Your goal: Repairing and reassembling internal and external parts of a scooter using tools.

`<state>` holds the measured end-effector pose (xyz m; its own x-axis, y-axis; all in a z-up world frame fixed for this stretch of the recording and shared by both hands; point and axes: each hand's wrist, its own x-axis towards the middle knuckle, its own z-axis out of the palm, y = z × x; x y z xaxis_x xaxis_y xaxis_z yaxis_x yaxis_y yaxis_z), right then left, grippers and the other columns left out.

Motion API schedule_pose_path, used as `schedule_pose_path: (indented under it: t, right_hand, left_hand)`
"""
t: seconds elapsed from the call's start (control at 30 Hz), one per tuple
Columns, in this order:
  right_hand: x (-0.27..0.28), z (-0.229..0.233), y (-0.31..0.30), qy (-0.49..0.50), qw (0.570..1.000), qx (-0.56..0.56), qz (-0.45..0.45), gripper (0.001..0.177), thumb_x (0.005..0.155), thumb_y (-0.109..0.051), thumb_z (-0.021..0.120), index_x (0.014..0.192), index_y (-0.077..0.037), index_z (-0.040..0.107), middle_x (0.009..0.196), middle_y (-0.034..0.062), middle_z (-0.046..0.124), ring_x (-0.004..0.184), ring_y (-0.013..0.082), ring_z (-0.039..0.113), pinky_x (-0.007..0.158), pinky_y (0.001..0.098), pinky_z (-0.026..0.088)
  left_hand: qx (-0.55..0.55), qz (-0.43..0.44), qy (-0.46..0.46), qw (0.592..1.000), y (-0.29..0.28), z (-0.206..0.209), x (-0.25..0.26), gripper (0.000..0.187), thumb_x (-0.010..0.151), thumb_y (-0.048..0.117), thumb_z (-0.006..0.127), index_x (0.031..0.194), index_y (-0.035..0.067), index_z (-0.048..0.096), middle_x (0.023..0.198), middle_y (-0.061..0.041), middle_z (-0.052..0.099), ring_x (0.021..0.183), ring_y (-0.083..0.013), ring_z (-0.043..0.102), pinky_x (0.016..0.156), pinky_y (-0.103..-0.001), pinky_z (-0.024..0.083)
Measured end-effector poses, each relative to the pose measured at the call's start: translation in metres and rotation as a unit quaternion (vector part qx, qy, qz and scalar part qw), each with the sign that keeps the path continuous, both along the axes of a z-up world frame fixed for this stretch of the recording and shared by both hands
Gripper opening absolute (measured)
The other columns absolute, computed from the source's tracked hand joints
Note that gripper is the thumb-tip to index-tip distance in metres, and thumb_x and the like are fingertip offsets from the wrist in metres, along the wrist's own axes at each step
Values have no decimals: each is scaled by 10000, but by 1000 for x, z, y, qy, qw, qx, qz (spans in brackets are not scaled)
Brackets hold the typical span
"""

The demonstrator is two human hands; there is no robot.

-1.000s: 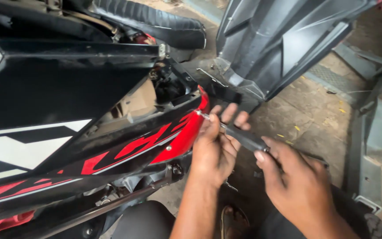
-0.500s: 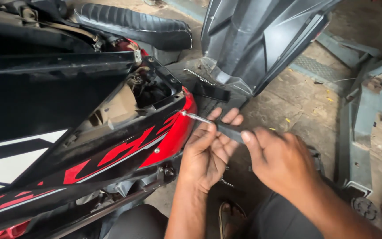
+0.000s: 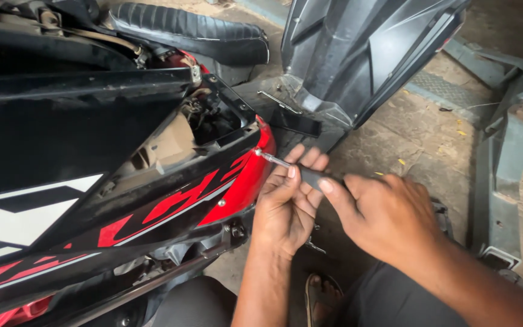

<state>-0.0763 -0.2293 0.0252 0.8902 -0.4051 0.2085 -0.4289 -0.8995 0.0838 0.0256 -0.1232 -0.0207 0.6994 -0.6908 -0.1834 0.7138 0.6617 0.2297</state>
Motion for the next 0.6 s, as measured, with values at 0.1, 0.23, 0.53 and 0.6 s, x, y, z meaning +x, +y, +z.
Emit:
schedule_pose_path:
  t: [0.1,0.23,0.53,0.6]
  right_hand:
    - [-3,7,-3,-8,999,45,-3,382,961,-496,639,873,-131,713,639,166,698,658,396,700,634,524,559]
    - [-7,3,5,-132,980,59,136,351,953,-382,592,1005,-51,698,733,194,706,659,422,685,593,525,544]
    - [-3,12,9,-45,998,29,18,316,937,-471,659,947,-157,697,654,161,704,647,381,706,624,520,555]
    - [-4,12,16,-277,920,78,265,359,951,-306,582,1117,9,629,847,237,714,644,431,687,528,500,538]
  left_hand:
    - [0,0,-136,991,-24,-85,12,378,1104,245,684,1214,-96,565,1181,-261,652,1031,-339,672,919,-456,552]
    - [82,52,-100,990,-24,-75,6,423,1098,244,671,1235,-105,474,1141,-286,595,998,-349,645,916,-491,495]
    - [7,13,-138,990,-20,-78,14,415,1030,237,653,1326,-35,550,1244,-243,659,1087,-320,671,898,-435,539]
    - [103,41,-111,988,-26,-104,17,399,1136,249,657,1210,-113,505,1110,-260,576,974,-338,655,902,-456,486]
